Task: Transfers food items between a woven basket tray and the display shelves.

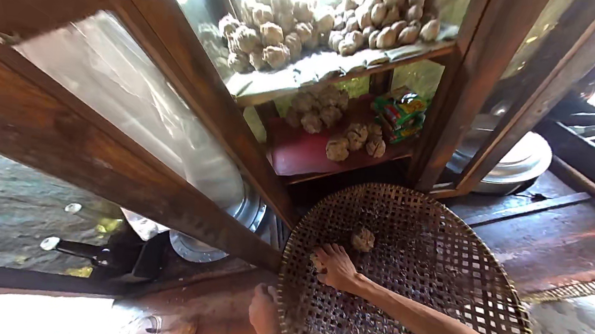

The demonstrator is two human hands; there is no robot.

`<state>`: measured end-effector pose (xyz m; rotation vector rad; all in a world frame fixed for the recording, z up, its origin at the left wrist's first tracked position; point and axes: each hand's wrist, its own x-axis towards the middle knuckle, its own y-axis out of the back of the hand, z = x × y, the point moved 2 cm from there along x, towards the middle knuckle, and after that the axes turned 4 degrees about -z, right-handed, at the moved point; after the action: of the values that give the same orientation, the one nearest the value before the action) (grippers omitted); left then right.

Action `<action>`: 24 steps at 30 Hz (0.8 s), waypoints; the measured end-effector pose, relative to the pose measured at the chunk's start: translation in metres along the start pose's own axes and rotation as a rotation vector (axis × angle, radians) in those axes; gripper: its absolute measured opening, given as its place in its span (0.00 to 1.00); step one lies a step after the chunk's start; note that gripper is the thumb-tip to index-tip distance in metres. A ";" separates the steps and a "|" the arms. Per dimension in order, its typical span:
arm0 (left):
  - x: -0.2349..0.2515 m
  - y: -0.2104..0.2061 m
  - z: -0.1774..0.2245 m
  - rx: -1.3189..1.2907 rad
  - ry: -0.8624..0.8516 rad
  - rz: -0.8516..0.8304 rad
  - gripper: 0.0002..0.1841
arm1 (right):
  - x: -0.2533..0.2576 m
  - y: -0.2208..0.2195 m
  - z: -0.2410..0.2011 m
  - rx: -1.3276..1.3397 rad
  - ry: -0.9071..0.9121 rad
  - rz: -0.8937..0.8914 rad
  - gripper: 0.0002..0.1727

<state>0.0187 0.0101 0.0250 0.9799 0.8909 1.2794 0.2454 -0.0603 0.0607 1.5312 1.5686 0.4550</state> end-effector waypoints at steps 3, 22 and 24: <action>-0.001 0.002 0.001 -0.002 -0.008 0.005 0.17 | -0.012 0.017 0.007 0.036 0.024 0.167 0.39; 0.004 -0.009 -0.013 -0.025 -0.030 0.000 0.17 | -0.002 0.027 0.091 -0.073 -0.196 0.377 0.41; 0.003 -0.010 -0.012 -0.030 -0.033 0.003 0.17 | -0.003 0.029 0.092 -0.066 -0.200 0.359 0.41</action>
<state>0.0111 0.0143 0.0114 0.9765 0.8432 1.2717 0.3343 -0.0861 0.0330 1.7550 1.1188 0.5282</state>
